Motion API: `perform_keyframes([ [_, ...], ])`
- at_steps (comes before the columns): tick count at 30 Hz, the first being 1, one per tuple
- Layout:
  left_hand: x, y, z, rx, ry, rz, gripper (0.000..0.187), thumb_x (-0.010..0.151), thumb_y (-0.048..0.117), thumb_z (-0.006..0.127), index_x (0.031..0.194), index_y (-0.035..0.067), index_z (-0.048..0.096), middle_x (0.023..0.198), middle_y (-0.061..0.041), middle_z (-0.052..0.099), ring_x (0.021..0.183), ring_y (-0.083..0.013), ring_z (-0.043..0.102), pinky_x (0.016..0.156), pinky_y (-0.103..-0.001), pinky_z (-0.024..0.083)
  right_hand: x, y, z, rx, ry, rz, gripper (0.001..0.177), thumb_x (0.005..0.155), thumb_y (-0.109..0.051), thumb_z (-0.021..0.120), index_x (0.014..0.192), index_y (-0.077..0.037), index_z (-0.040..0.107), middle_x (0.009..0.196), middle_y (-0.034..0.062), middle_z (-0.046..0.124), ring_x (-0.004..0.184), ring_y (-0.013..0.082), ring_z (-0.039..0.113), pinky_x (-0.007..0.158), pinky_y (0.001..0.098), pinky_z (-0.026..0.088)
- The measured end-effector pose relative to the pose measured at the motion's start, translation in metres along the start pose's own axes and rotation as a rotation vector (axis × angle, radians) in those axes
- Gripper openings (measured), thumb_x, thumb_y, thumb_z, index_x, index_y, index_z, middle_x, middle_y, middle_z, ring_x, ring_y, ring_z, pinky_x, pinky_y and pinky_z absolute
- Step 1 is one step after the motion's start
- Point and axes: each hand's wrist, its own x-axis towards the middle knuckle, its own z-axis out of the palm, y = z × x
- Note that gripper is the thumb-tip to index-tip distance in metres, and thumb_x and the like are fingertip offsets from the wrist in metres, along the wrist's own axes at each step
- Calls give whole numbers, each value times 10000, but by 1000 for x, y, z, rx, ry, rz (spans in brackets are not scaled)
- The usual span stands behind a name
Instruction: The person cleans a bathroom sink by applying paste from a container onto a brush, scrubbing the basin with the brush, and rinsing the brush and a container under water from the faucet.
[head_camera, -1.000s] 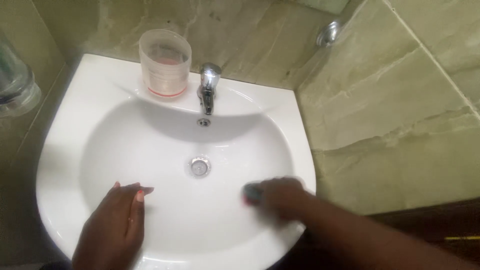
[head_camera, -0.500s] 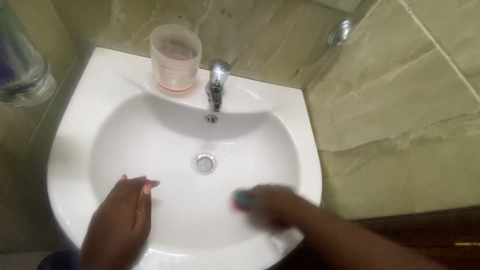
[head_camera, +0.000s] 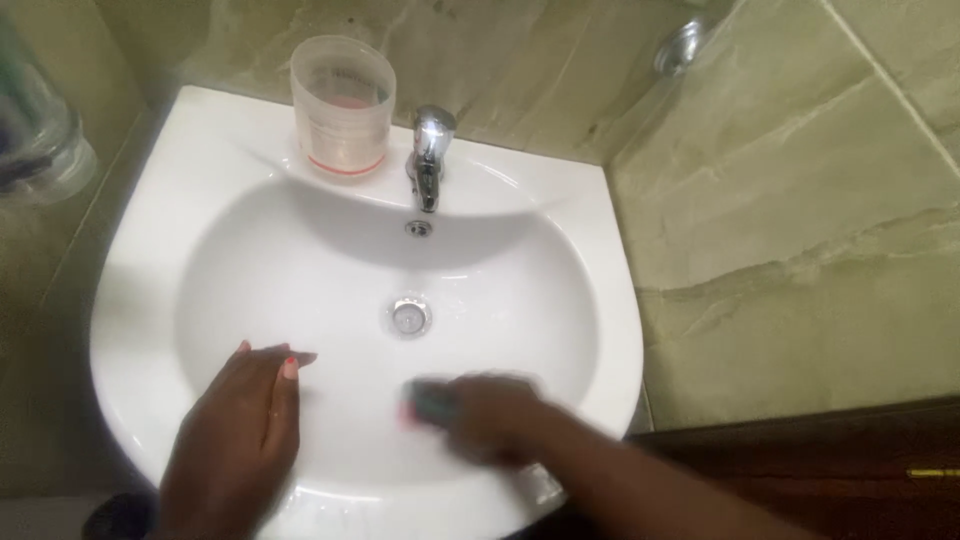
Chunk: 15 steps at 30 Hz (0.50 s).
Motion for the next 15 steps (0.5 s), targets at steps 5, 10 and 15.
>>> perform_keyframes([
  [5, -1, 0, -2, 5, -11, -58, 386, 1034, 240, 376, 1083, 33, 699, 1112, -185, 728, 1192, -310, 655, 1224, -458, 336, 53, 70, -24, -180, 307, 357, 575, 981, -392, 567, 1520, -259, 414, 1070, 148, 691, 911, 271, 732, 805, 425, 586],
  [10, 0, 2, -3, -46, 41, -15, 370, 1013, 232, 393, 1088, 37, 699, 1120, -206, 715, 1189, -351, 631, 1186, -455, 351, 59, -20, 23, 133, 551, -283, 520, 901, -119, 455, 1375, -285, 593, 1240, 74, 723, 1062, 314, 697, 935, 458, 502],
  [15, 2, -1, -1, -68, 60, 22, 371, 1018, 234, 398, 1077, 39, 708, 1122, -207, 721, 1219, -354, 620, 1195, -457, 338, 24, -52, 7, 162, 11, -174, 809, 816, -313, 614, 1573, -439, 358, 1267, 128, 647, 1155, 341, 628, 988, 475, 472],
])
